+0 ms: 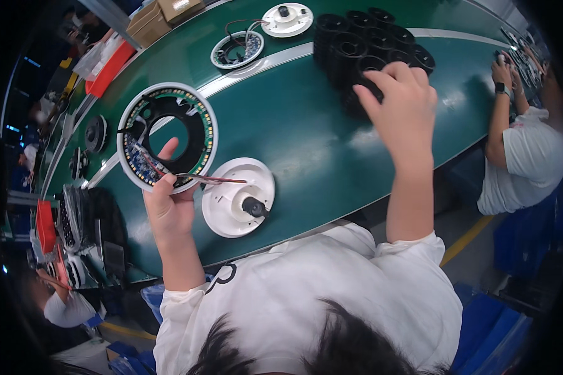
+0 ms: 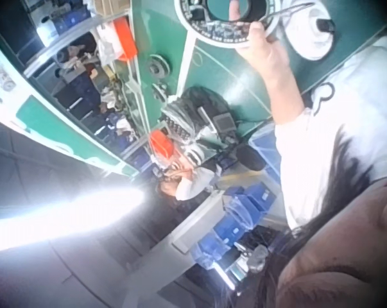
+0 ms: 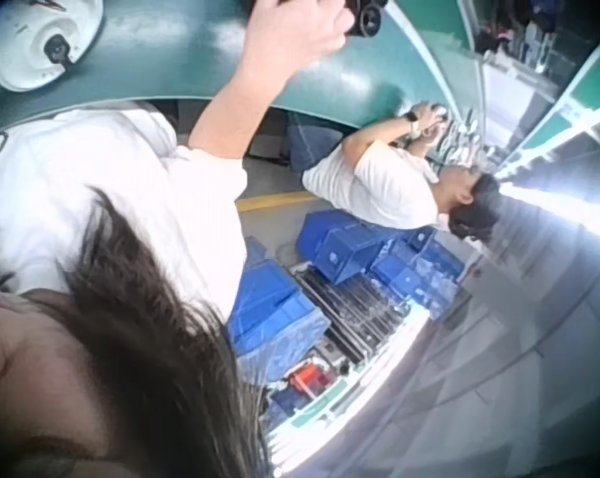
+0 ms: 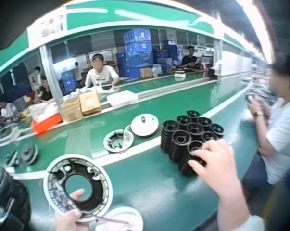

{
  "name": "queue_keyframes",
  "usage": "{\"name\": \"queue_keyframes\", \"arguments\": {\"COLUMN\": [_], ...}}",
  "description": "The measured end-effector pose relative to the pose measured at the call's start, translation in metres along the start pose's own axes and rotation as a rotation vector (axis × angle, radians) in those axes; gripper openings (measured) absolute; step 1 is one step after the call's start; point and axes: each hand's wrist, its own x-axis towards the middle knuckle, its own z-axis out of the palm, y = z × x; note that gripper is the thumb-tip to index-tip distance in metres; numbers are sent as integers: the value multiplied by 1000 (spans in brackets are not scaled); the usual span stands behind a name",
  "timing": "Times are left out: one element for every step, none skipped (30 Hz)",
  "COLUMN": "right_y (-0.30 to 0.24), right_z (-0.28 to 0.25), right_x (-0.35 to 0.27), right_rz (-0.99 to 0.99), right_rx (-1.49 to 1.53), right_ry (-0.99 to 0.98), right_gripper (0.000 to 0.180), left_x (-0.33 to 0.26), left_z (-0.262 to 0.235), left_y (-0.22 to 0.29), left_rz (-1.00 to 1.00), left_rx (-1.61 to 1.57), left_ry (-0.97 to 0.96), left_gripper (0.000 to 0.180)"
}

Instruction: Assembling an LED ring circuit board and internal motor components into a circular light fixture housing.

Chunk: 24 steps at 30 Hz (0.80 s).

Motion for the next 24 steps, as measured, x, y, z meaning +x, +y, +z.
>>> {"name": "queue_keyframes", "arguments": {"right_y": [3,3,2,-1,-5,-11,-16,-30,-50,-68,-86,-102,-115,-125,-128,-131,-132,-134,-135,-136,-137,-139,-141,-144], "right_z": [0,0,-1,-1,-2,-4,-8,-12,-17,-20,-17,-14,-8,-2,0,2,2,1,0,-1,-3,-5,-7,-11], "right_x": [-1,-2,-2,1,4,8,12,15,17,19,21,23,25,29,33,35,35,35,35,34,35,35,33,30], "right_rz": [-4,-6,-7,-8,-17,-110,-195,-280,-363,-470,-542,-600,-611,-609,-633,-658,-659,-687,-715,-717,-746,-775,-779,-758], "right_rx": [15,9,22,34,51,138,216,338,460,557,659,679,728,738,721,705,707,689,673,676,629,582,584,520], "right_ry": [8,37,70,103,100,206,314,293,272,218,197,175,138,116,75,34,37,8,-25,-26,-84,-140,-141,-161], "right_gripper": [14,12,12,11,11,11,12,13,14,16,16,15,18,17,16,15,15,16,17,17,19,22,22,23], "left_x": [0,-1,-1,-2,-3,-3,-4,-5,-5,-6,-7,-7,-7,-8,-8,-7,-7,-7,-8,-10,-11,-12,-12,-14], "left_z": [3,4,5,5,5,4,8,11,11,12,14,15,16,17,17,16,12,11,10,9,9,10,10,11], "left_y": [1,0,0,0,0,-1,0,1,-1,0,0,1,1,1,1,2,0,1,1,2,2,1,1,1], "left_rz": [-2,8,-5,-18,-22,-31,-46,-61,-45,-43,-64,-86,-86,-59,-32,-3,23,26,32,38,38,39,41,43], "left_rx": [9,-5,-75,-146,-150,-141,-143,-144,-113,-108,-79,-51,-47,-34,-21,-8,16,18,35,51,51,47,43,43], "left_ry": [1,-10,-23,-37,-54,-33,-50,-63,-48,-43,-44,-46,-42,-45,-48,-50,-56,-56,-50,-44,-40,-38,-36,-31], "left_gripper": [69,68,68,68,69,70,70,71,69,69,64,59,59,56,54,52,53,53,53,53,53,53,54,54]}}
